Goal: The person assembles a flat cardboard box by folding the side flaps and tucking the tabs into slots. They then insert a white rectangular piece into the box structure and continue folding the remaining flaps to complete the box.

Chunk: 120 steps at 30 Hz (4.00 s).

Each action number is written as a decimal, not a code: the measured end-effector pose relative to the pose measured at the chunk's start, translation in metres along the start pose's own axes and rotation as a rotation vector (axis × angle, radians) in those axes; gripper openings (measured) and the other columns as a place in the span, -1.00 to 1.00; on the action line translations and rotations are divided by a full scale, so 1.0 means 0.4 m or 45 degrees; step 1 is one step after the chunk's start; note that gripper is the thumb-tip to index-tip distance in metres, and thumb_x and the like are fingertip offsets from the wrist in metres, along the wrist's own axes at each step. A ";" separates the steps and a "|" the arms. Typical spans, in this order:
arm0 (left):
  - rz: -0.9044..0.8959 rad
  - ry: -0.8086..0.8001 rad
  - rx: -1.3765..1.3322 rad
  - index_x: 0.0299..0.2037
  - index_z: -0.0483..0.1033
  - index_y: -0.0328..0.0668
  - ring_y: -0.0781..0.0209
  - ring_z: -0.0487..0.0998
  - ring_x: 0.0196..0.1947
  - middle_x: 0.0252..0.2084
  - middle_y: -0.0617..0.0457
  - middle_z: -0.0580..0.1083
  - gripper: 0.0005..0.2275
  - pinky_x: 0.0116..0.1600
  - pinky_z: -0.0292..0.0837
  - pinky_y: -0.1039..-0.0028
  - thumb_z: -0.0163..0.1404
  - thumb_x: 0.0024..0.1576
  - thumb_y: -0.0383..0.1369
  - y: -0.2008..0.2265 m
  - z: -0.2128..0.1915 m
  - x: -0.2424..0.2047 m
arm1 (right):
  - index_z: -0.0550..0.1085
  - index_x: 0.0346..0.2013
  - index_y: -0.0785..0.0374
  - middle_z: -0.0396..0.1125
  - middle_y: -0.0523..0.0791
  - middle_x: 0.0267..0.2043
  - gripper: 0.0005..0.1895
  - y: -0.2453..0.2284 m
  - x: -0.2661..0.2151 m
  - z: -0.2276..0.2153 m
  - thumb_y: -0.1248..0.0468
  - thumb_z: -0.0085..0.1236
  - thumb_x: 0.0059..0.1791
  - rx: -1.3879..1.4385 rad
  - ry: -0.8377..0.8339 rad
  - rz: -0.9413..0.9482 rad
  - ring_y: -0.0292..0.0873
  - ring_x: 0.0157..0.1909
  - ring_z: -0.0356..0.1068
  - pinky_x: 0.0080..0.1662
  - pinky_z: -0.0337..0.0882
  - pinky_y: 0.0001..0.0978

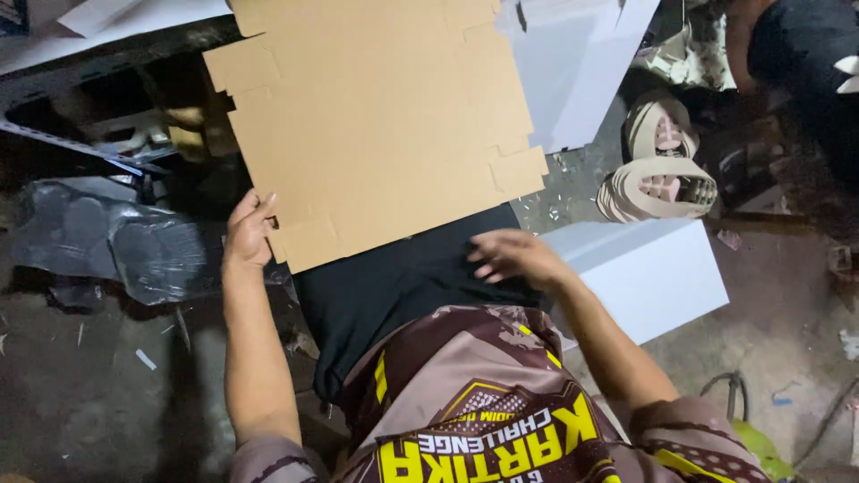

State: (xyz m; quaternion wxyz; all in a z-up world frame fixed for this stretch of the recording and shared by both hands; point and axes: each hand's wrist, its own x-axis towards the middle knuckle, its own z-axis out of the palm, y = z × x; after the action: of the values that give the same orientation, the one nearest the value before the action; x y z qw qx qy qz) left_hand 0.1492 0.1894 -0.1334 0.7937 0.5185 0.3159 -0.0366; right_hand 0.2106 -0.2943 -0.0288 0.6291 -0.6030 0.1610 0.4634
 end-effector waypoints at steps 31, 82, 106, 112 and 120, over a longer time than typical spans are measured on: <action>1.439 -0.629 1.880 0.37 0.34 -0.04 -0.07 0.07 0.52 0.48 -0.06 0.20 -0.42 0.46 -0.07 -0.22 0.11 0.06 -0.33 -0.171 0.653 -0.113 | 0.40 0.01 0.24 0.36 -0.17 -0.20 -0.63 0.097 0.245 -0.183 0.25 0.34 -0.01 0.500 0.272 -0.277 -0.27 -0.27 0.45 -0.26 0.33 -0.52; 1.531 -0.369 1.629 -0.20 0.45 0.03 0.06 0.35 0.23 -0.03 0.09 0.34 -0.87 0.39 0.15 0.10 0.09 0.20 -0.20 -0.189 0.759 -0.068 | 0.35 -0.15 0.24 0.10 -0.25 -0.40 -0.79 0.092 0.251 -0.143 0.32 0.23 0.05 0.572 0.189 -0.308 -0.39 -0.56 0.20 -0.47 0.15 -0.60; 1.604 -0.311 1.583 -0.27 0.51 0.13 0.10 0.39 0.16 -0.10 0.13 0.33 -0.90 0.34 0.22 0.15 0.07 0.25 -0.18 -0.196 0.767 -0.054 | 0.37 -0.19 0.23 0.13 -0.26 -0.41 -0.82 0.093 0.254 -0.142 0.30 0.23 0.05 0.553 0.202 -0.306 -0.40 -0.55 0.23 -0.46 0.17 -0.61; 1.573 -0.315 1.571 -0.30 0.49 0.11 0.15 0.41 0.14 -0.14 0.17 0.35 -0.87 0.33 0.25 0.15 0.06 0.24 -0.16 -0.194 0.772 -0.061 | 0.37 -0.19 0.24 0.13 -0.26 -0.41 -0.82 0.098 0.262 -0.149 0.32 0.24 0.05 0.537 0.201 -0.311 -0.39 -0.53 0.25 -0.46 0.19 -0.60; 1.078 -0.425 1.024 -0.24 0.59 0.11 0.13 0.60 -0.21 -0.34 0.20 0.48 -0.93 0.04 0.49 0.22 0.07 0.28 -0.27 -0.165 0.714 -0.035 | 0.36 -0.17 0.28 0.15 -0.22 -0.40 -0.77 0.088 0.261 -0.148 0.32 0.28 0.03 0.521 0.248 -0.309 -0.36 -0.53 0.27 -0.50 0.21 -0.61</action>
State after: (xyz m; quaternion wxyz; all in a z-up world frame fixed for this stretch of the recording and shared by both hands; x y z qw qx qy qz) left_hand 0.2451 -0.0863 -0.1036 0.5201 0.8456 -0.0852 0.0848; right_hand 0.2588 -0.3128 -0.1428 0.7706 -0.5198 0.2377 0.2820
